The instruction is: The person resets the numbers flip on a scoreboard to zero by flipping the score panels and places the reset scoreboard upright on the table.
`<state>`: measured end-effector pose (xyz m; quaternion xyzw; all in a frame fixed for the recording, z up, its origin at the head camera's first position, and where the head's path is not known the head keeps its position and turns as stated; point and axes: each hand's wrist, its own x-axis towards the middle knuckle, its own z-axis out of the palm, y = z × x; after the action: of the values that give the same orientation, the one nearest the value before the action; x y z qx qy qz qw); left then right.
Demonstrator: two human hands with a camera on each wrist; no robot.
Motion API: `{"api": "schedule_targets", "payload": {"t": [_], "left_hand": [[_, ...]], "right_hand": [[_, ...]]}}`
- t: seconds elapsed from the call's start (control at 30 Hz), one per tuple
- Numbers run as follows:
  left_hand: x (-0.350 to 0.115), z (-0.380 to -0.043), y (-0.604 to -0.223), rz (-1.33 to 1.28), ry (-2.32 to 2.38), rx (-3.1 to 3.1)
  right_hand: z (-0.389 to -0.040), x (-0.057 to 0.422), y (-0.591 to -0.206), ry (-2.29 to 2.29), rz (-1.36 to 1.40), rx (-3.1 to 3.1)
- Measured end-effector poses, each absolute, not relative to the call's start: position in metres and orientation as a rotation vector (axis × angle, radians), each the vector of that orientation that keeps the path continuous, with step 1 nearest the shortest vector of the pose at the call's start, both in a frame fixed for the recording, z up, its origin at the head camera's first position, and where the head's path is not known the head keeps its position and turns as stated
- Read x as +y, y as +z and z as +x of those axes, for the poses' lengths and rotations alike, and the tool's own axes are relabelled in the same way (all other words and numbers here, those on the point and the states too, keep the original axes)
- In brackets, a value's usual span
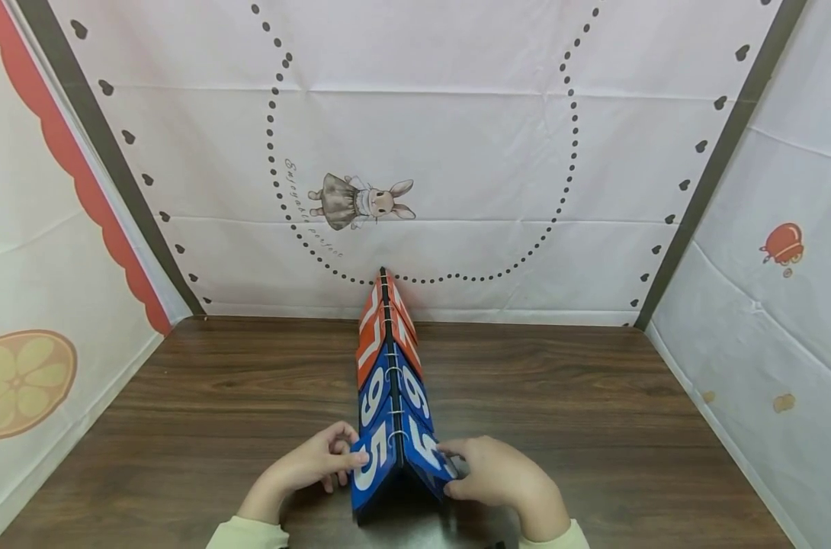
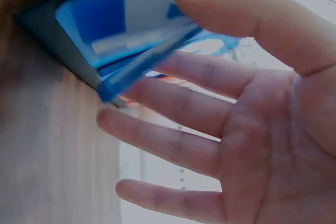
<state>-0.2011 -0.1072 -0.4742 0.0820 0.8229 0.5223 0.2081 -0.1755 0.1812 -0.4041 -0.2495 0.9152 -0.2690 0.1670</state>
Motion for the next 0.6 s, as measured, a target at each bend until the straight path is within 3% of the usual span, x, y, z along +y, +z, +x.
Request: {"api": "schedule_targets", "payload": {"t": [0.6], "left_hand": [[-0.109, -0.203, -0.474, 0.237, 1.475, 2.233]], "right_hand": [[-0.155, 0.212, -0.364, -0.756, -0.206, 2.968]]}}
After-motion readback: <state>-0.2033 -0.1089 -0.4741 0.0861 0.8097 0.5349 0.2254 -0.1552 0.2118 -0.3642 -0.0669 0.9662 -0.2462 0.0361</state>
